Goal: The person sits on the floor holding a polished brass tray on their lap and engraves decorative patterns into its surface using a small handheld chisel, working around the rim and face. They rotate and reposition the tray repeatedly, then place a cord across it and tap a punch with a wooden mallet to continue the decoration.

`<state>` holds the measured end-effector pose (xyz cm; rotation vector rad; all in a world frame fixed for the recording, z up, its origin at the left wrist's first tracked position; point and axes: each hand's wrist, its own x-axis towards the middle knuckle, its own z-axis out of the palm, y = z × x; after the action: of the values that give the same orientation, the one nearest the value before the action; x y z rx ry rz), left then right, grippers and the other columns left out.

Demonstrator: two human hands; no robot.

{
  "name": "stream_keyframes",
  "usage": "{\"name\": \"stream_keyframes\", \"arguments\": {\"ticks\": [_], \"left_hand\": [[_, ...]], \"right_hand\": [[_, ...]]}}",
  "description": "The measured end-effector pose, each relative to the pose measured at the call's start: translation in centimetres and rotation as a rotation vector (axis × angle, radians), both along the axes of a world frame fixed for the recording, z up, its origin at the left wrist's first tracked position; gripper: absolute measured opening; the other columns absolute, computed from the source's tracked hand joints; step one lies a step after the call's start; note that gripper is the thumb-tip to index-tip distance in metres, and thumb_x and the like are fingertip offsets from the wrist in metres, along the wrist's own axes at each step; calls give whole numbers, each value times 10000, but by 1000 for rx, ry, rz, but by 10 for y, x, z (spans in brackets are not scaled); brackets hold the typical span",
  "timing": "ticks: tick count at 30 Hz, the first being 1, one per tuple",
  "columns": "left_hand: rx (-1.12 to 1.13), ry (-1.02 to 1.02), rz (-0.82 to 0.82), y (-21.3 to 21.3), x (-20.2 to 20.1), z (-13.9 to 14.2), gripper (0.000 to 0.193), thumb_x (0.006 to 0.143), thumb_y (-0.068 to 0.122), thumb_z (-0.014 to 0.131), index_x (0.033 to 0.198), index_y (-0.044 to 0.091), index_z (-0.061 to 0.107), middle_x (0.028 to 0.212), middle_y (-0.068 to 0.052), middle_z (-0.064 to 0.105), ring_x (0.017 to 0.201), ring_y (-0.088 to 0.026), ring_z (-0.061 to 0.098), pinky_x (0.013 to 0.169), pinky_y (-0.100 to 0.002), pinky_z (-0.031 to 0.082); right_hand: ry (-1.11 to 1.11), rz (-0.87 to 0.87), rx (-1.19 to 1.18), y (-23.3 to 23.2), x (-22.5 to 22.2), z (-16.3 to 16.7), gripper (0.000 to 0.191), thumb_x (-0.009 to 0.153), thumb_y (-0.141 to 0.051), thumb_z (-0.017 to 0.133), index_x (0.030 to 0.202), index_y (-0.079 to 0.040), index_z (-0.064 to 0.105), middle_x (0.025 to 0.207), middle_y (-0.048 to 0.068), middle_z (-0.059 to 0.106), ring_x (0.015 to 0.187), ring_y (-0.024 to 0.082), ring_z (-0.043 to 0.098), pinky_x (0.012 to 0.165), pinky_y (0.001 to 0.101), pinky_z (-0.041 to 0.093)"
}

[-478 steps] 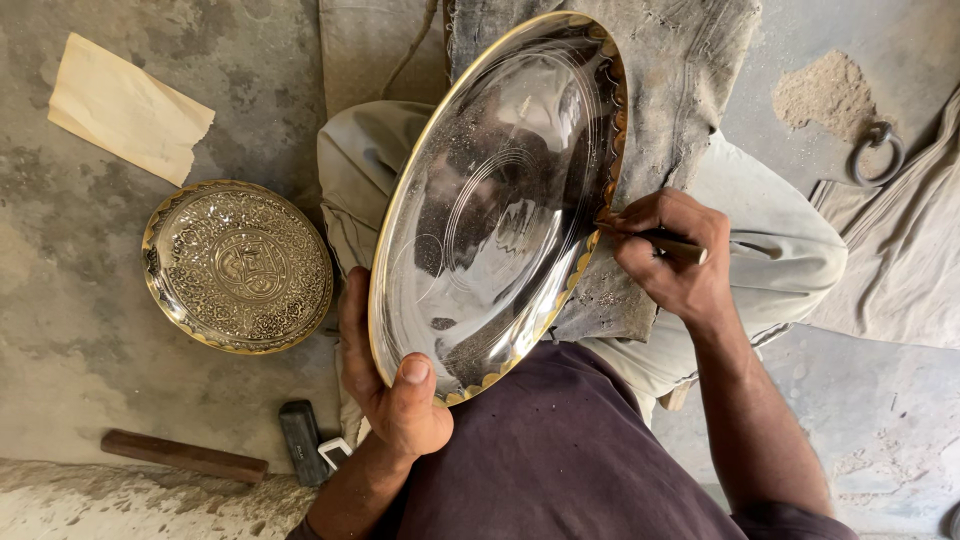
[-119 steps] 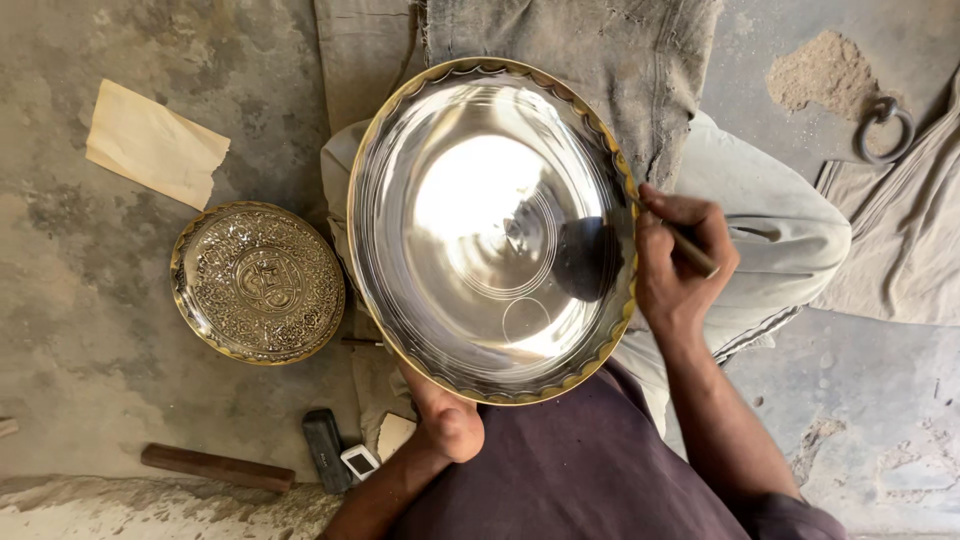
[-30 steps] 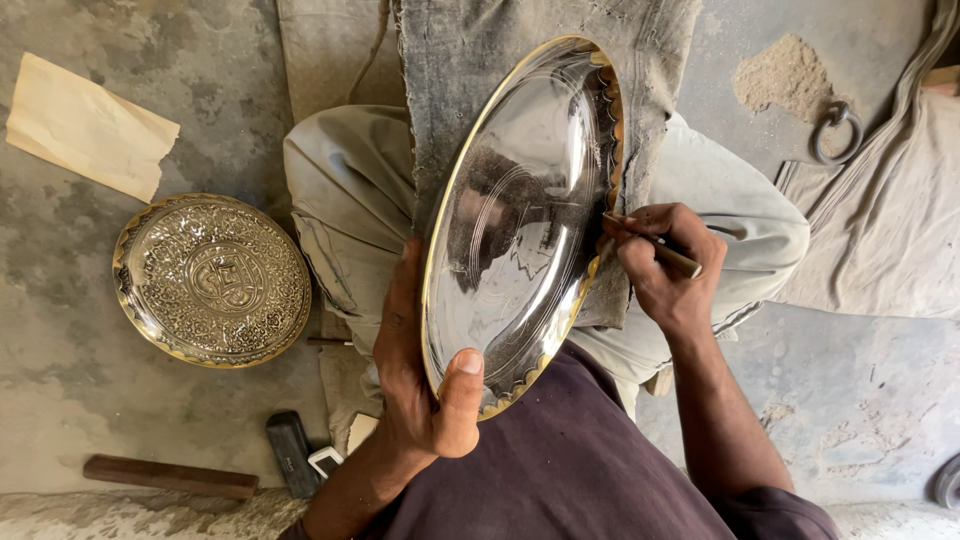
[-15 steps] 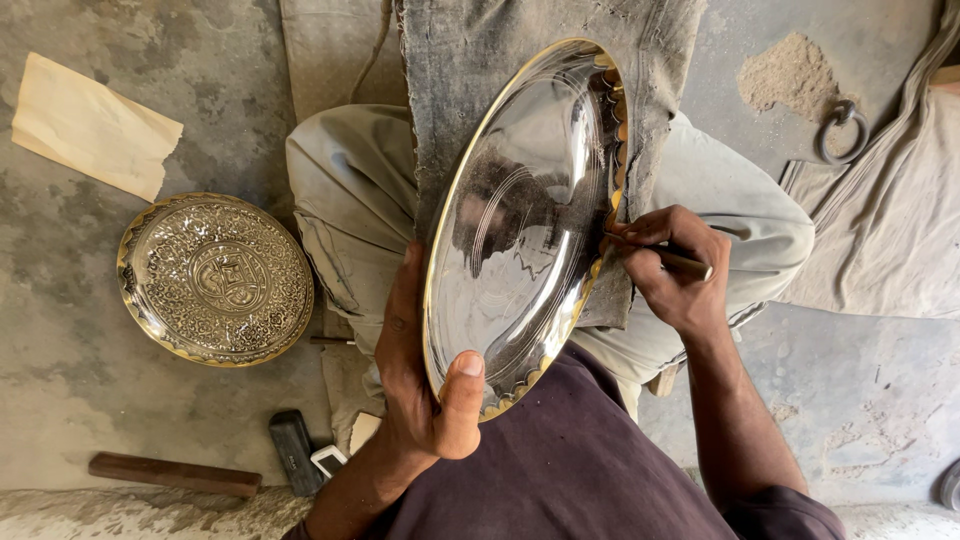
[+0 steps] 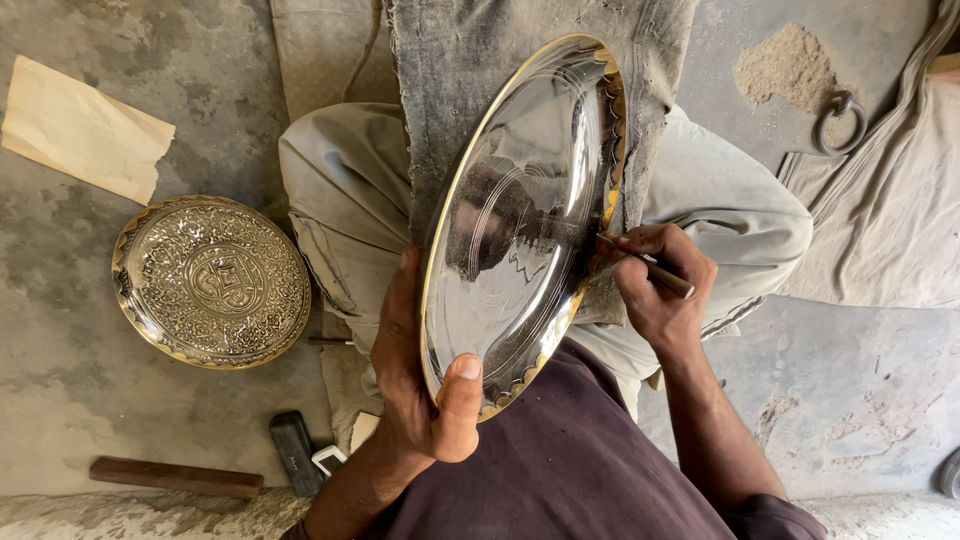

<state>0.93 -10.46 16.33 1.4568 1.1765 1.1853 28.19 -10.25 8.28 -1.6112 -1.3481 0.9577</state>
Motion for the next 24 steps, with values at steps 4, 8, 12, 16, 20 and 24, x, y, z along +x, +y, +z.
{"name": "stream_keyframes", "arguments": {"ticks": [4,8,12,16,20,24], "left_hand": [[-12,11,6,5,1,5,761,1061,342,484,1593,-157,265,1574,-358,382,1482,-429,470,1243,-476,430],[-29,-88,7,5,-3,-6,777,1047,379,504,1614,-108,291,1531,-315,445,1429,-384,527,1167,-430,486],[-144,-128,68,-13,-29,-48,783,996,425,578,1570,-70,383,1431,-268,542,1323,-338,583,1118,-432,526],[-24,1,142,-36,-56,-117,568,1013,297,585,1461,-39,492,1438,-232,559,1311,-329,574,1127,-438,480],[149,117,178,-45,-68,-155,314,1059,121,559,1344,-6,583,1492,-196,544,1334,-325,551,1158,-433,435],[-201,-238,242,-30,-66,-139,430,1008,191,555,1382,-20,576,1416,-165,583,1277,-280,562,1117,-397,468]], "right_hand": [[4,81,-13,1,6,4,102,876,13,549,926,62,623,974,181,716,989,247,774,844,343,672],[-72,154,-23,3,10,10,102,830,18,578,905,53,638,962,183,729,973,248,768,846,340,638],[1,69,-151,6,9,14,139,852,20,582,951,64,669,970,179,744,880,234,757,767,315,637],[303,-92,-158,-2,1,17,129,947,16,623,1049,88,658,1004,177,726,933,248,764,845,374,654],[400,-203,-131,-8,-1,15,125,971,18,629,1073,86,652,1012,174,711,913,271,764,864,433,675],[298,-239,-83,-12,15,18,125,1030,-8,629,1117,80,648,1034,185,709,946,280,761,873,441,681]]}}
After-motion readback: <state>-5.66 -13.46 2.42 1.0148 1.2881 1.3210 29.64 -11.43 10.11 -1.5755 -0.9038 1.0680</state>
